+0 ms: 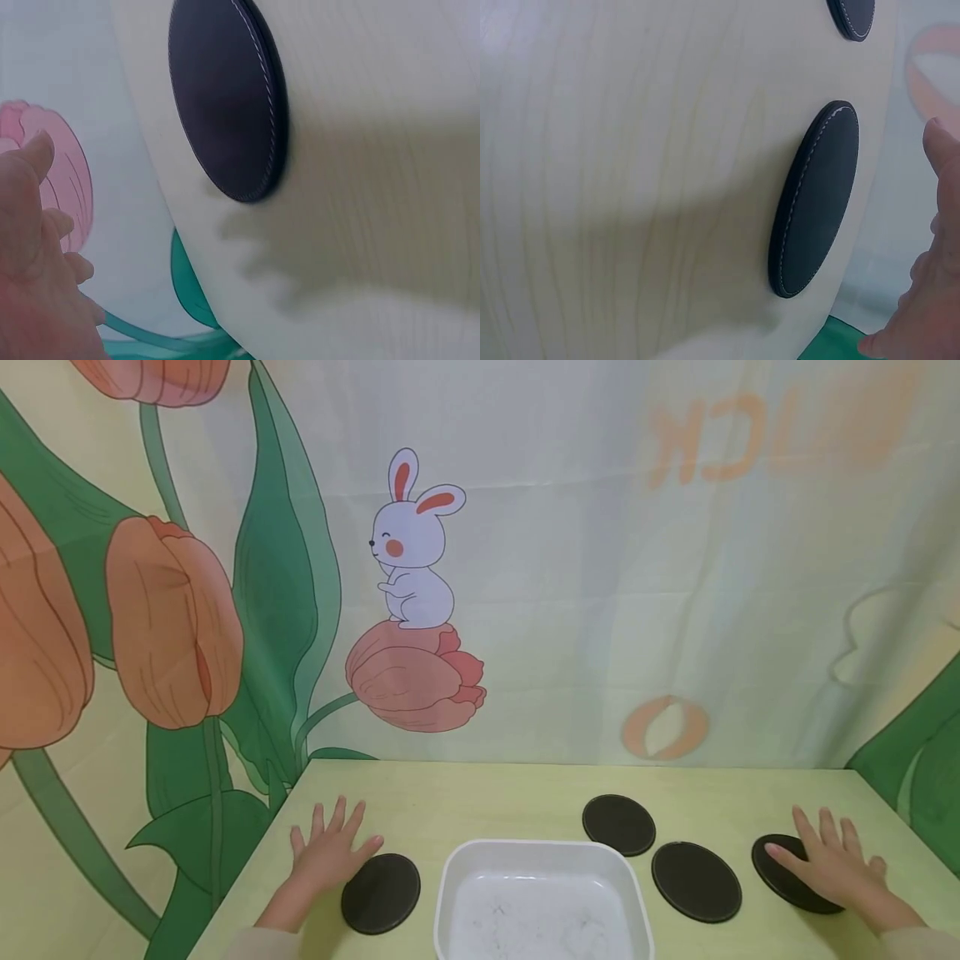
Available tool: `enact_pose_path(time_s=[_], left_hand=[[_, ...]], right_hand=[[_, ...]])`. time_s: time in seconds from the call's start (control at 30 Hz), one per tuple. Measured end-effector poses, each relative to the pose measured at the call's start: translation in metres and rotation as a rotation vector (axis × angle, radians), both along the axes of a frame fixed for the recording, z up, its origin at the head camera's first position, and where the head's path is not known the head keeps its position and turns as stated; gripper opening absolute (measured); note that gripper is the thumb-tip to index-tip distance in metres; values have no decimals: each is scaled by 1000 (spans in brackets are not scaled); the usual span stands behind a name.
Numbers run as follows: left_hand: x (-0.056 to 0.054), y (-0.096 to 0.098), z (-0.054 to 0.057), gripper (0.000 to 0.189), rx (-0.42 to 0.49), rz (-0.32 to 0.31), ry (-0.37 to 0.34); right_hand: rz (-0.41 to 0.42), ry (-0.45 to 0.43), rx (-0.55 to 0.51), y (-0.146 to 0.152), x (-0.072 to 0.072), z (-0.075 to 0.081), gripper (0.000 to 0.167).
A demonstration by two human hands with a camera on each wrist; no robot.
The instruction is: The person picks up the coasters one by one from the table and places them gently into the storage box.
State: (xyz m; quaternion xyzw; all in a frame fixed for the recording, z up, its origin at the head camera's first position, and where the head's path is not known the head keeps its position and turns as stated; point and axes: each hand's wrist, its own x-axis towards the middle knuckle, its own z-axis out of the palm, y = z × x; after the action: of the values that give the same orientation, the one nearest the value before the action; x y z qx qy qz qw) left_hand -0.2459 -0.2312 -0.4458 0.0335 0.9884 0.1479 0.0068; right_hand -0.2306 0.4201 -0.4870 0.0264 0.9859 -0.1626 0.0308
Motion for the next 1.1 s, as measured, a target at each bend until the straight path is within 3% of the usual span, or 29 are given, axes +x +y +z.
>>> enact_pose_path(time_s=[0.17,0.3,0.43,0.57,0.73,0.87,1.1], left_hand=[[0,13,0,75,6,-52,53],[2,23,1,72,40,-96,73],[6,32,2,67,99,-148,80],[9,40,4,61,232,-189,76],[12,48,1,56,378,-205,33],[15,52,-4,56,505,-202,-47],[26,57,-10,52,677,-240,-126]], right_hand=[[29,57,4,-1,-3,6,92],[78,116,-80,-2,-4,10,94],[74,100,-171,1,-4,12,97],[29,43,-194,6,-5,14,99],[-8,-19,-266,14,-7,12,97],[-45,-55,-324,22,-6,6,97],[-82,-72,-313,29,-3,-2,93]])
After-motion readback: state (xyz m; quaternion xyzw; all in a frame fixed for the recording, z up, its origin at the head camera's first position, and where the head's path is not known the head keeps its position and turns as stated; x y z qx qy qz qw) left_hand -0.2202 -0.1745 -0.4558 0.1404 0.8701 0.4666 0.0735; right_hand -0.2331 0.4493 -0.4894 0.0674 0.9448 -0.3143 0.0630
